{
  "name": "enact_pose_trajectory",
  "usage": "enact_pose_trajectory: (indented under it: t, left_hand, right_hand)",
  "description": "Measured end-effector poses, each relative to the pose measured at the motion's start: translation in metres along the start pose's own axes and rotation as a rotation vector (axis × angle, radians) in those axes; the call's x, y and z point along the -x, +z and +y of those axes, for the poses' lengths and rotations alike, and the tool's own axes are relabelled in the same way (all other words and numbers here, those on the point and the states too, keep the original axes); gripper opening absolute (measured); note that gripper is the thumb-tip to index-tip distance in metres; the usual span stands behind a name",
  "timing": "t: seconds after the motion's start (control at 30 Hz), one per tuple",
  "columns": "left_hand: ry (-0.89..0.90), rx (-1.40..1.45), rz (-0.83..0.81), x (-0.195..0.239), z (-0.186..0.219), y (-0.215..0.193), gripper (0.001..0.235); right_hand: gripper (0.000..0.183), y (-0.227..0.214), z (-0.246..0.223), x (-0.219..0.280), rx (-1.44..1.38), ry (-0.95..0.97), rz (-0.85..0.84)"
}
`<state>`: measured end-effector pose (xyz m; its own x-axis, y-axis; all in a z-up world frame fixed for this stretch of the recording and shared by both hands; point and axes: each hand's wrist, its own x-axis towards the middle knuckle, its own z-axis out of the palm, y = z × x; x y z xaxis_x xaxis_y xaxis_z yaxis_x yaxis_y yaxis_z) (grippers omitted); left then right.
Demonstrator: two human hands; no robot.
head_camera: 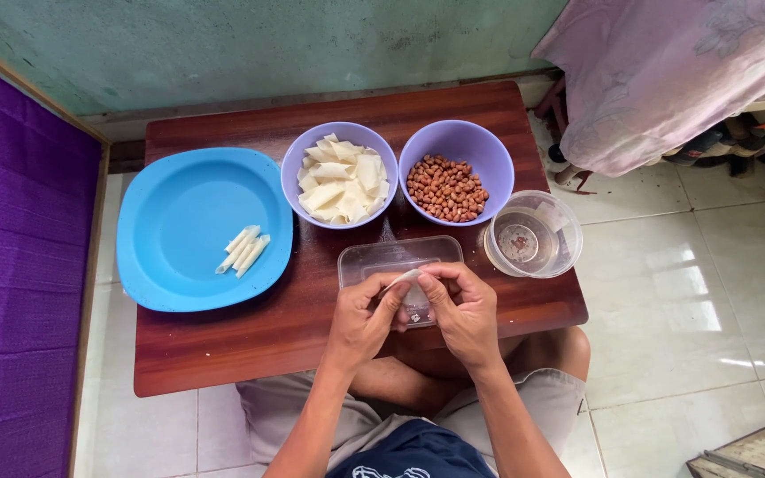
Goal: The person sits on the floor and rolls thin white sheets around peanuts to form small cylindrical rolls. They place the finished rolls into a blue bowl and continue the process with additional sheets and peanuts from separate bowls.
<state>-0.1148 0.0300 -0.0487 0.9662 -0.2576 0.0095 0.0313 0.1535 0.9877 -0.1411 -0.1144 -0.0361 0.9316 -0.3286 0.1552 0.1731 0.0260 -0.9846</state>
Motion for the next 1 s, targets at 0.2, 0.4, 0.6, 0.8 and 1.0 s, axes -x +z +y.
enact_pose_trajectory:
  t: [0.2, 0.4, 0.6, 0.8, 1.0]
  left_hand:
    - [0.296, -0.181, -0.005, 0.003, 0.027, -0.006, 0.018]
    - [0.363, -0.011, -0.033, 0.003, 0.008, -0.011, 0.043]
    - [-0.086, 0.075, -0.133, 0.004, -0.014, -0.01, 0.046]
    - [-0.003, 0.052, -0.052, 0.002, -0.009, -0.015, 0.018]
    - [-0.012, -0.032, 0.054, 0.003, -0.005, -0.014, 0.014]
  right_hand:
    - [0.012, -0.004, -0.002, 0.0, -0.076, 0.002, -0.077]
    - [0.015, -0.012, 0.005, 0.001, -0.006, 0.007, -0.048]
    - [0.011, -0.018, -0.001, 0.003, -0.014, -0.015, -0.337]
    - [0.017, -0.024, -0.006, -0.001, 0.03, 0.028, -0.386]
    - [0.029, -0.023, -0.005, -0.003, 0.061, 0.056, -0.339]
